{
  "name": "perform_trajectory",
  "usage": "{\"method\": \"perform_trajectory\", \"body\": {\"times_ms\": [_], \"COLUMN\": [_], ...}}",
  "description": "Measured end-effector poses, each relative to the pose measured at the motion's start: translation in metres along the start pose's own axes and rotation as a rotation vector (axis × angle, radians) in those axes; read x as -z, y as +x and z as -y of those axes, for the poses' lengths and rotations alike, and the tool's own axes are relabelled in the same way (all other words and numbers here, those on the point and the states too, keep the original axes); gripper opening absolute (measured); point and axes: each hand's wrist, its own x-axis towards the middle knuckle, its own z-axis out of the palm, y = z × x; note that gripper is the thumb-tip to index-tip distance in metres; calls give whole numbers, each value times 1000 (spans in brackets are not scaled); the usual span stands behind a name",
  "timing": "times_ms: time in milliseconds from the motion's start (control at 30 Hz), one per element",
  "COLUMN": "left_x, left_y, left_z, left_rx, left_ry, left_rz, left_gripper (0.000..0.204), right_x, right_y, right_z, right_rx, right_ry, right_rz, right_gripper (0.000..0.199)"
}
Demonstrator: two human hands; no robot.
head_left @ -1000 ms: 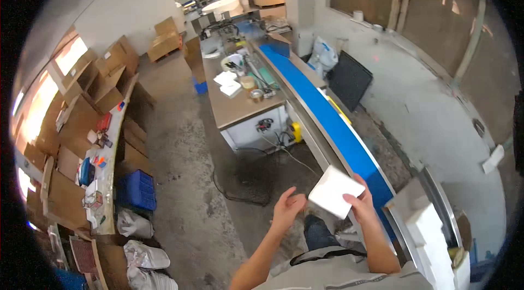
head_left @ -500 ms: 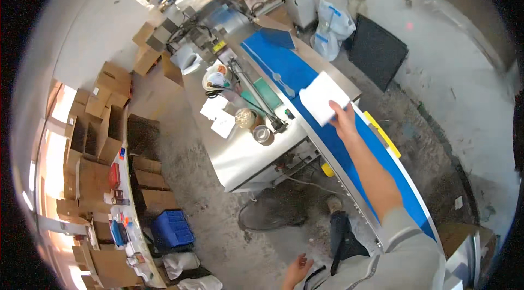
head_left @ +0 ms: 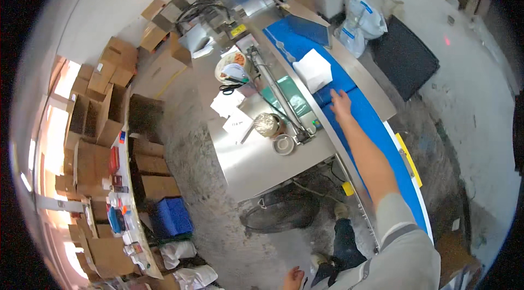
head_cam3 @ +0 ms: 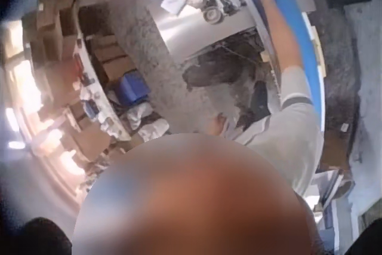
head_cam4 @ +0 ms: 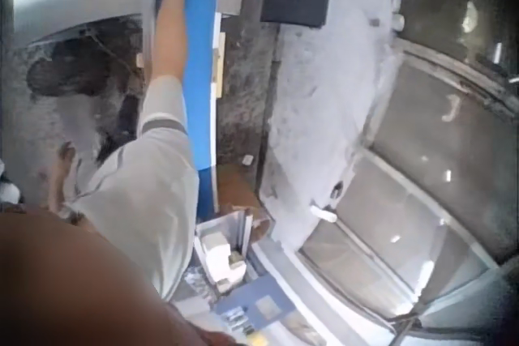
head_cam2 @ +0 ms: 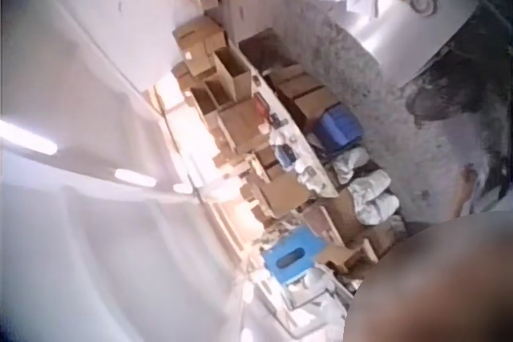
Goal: Placing small white boxes from a machine output onto a moving conveyor belt.
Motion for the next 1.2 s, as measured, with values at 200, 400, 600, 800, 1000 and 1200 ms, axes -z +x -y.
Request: {"method": "perform_trajectory", "body": {"times_ms": [200,400,600,800,1000,1200], "left_x": [-8,16,26,-66,-194,-383], "left_y": [-3,-46,-97,-147,-255,-321], "left_z": [39,15,16,-17,-56,-41], "left_rx": [-241,-367,-577,-493,-573,-592], "left_ry": [-56,-51,184,-159,39,207], "left_rz": [-55,13,166,808,977,1028], "left_gripper": [42,44,47,30,44,54], "right_x": [108,241,347,439,556,770], "right_y": [-157,-378,-610,-758,-876,-1058], "right_z": [41,50,27,9,30,17], "right_rx": [6,57,42,130,294,346], "right_ry": [277,309,290,8,-139,-13], "right_rz": [186,162,103,-82,-159,-575], "right_gripper": [39,25,22,31,38,40]}}
